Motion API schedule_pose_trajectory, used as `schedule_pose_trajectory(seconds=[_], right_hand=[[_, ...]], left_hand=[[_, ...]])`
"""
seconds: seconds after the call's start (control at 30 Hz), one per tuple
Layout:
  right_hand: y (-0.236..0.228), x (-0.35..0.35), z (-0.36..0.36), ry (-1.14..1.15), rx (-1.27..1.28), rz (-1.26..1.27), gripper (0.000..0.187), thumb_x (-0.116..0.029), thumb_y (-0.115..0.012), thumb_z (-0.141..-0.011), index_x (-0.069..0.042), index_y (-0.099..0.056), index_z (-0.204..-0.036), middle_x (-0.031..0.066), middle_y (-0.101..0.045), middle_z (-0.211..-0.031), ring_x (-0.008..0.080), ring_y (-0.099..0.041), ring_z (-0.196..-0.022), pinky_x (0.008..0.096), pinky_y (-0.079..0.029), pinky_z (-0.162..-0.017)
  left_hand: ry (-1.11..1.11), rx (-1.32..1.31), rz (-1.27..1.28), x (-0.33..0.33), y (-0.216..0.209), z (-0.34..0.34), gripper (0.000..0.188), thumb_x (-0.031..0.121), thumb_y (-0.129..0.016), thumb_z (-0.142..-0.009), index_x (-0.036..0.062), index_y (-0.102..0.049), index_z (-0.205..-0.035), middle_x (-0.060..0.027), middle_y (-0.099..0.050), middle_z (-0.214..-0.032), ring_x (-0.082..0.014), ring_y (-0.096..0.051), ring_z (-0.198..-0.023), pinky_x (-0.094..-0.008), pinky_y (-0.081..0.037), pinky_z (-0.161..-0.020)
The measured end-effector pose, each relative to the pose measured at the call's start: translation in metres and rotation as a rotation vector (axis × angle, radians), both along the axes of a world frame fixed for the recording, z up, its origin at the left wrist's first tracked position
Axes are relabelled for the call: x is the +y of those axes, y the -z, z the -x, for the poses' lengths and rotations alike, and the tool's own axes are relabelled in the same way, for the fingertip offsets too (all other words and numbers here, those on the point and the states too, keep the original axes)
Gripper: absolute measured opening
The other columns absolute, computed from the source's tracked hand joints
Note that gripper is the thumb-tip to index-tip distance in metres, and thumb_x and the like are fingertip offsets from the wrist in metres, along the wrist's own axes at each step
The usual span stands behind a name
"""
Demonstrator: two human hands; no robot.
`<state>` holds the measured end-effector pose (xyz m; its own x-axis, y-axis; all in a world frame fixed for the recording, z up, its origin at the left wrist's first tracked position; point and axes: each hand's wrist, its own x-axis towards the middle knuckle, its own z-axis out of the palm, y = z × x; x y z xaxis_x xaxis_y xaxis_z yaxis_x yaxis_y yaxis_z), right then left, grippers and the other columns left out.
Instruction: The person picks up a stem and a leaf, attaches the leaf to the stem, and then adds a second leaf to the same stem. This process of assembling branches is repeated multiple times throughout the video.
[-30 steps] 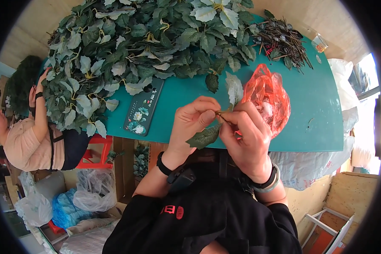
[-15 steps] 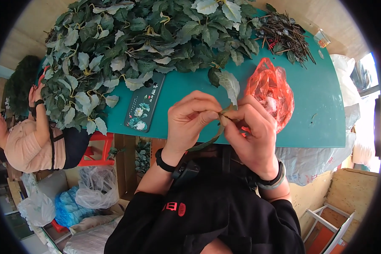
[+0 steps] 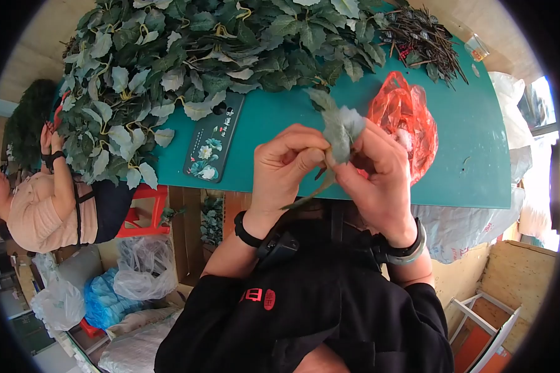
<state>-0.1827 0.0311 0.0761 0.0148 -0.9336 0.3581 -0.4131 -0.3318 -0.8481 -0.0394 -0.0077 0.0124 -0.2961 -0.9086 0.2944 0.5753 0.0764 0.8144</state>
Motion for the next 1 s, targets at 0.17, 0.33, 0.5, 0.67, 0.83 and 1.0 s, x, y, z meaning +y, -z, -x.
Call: schedule_pose_trajectory(seconds=[0.17, 0.33, 0.5, 0.67, 0.83, 1.0], right_hand=[[0.005, -0.004, -0.005, 0.005, -0.187, -0.084, 0.017, 0.004, -0.063, -0.079, -0.001, -0.047, -0.075, 0.0015, -0.052, -0.072, 0.0049, -0.052, -0.053, 0.0179, -0.037, -0.045], [-0.002, -0.003, -0.006, 0.018, -0.191, -0.171, 0.019, 0.003, -0.062, -0.081, -0.002, -0.044, -0.077, 0.0002, -0.052, -0.066, 0.0031, -0.052, -0.052, 0.0174, -0.037, -0.043], [0.003, -0.003, 0.0, -0.002, -0.155, -0.223, 0.011, 0.002, -0.062, -0.078, 0.002, -0.052, -0.081, 0.0059, -0.055, -0.069, 0.0105, -0.058, -0.061, 0.0227, -0.047, -0.053], [0.0, -0.003, 0.004, -0.016, -0.235, -0.299, 0.012, 0.0, -0.063, -0.08, 0.002, -0.052, -0.083, 0.0051, -0.057, -0.069, 0.0074, -0.057, -0.057, 0.0216, -0.045, -0.05], [-0.003, -0.007, 0.016, 0.042, -0.335, -0.287, 0.014, -0.002, -0.064, -0.081, 0.002, -0.052, -0.086, 0.0042, -0.059, -0.069, 0.0061, -0.055, -0.053, 0.0215, -0.043, -0.048], [-0.002, 0.002, 0.026, 0.019, -0.219, -0.147, 0.018, -0.001, -0.062, -0.084, 0.0, -0.052, -0.099, 0.0021, -0.061, -0.076, 0.0035, -0.053, -0.057, 0.0184, -0.04, -0.05]], left_hand=[[-0.034, -0.057, -0.05, 0.0, -0.004, -0.005, 0.013, 0.007, -0.066, -0.086, -0.002, -0.064, -0.095, -0.0065, -0.062, -0.092, -0.011, -0.06, -0.076, -0.022, -0.049, -0.068], [0.008, -0.066, -0.054, 0.0, -0.003, -0.007, 0.013, 0.009, -0.064, -0.088, -0.0016, -0.062, -0.096, -0.0037, -0.062, -0.091, -0.0092, -0.059, -0.075, -0.0206, -0.048, -0.068], [0.002, -0.064, -0.056, 0.002, -0.004, -0.002, 0.013, 0.009, -0.063, -0.089, -0.0008, -0.062, -0.098, -0.0025, -0.062, -0.09, -0.0084, -0.057, -0.074, -0.0204, -0.046, -0.067], [0.039, -0.086, -0.144, 0.0, -0.003, 0.0, 0.016, 0.008, -0.064, -0.088, -0.001, -0.061, -0.1, -0.0022, -0.062, -0.092, -0.0072, -0.056, -0.073, -0.0201, -0.045, -0.066], [-0.039, -0.439, 0.07, 0.003, 0.0, 0.002, 0.018, 0.008, -0.066, -0.087, -0.0013, -0.063, -0.101, -0.0021, -0.065, -0.089, -0.0065, -0.057, -0.072, -0.0196, -0.043, -0.062], [-0.098, -0.562, 0.159, 0.01, 0.005, -0.002, 0.019, 0.009, -0.066, -0.086, -0.0021, -0.063, -0.101, -0.0053, -0.066, -0.088, -0.0071, -0.058, -0.073, -0.0212, -0.043, -0.057]])
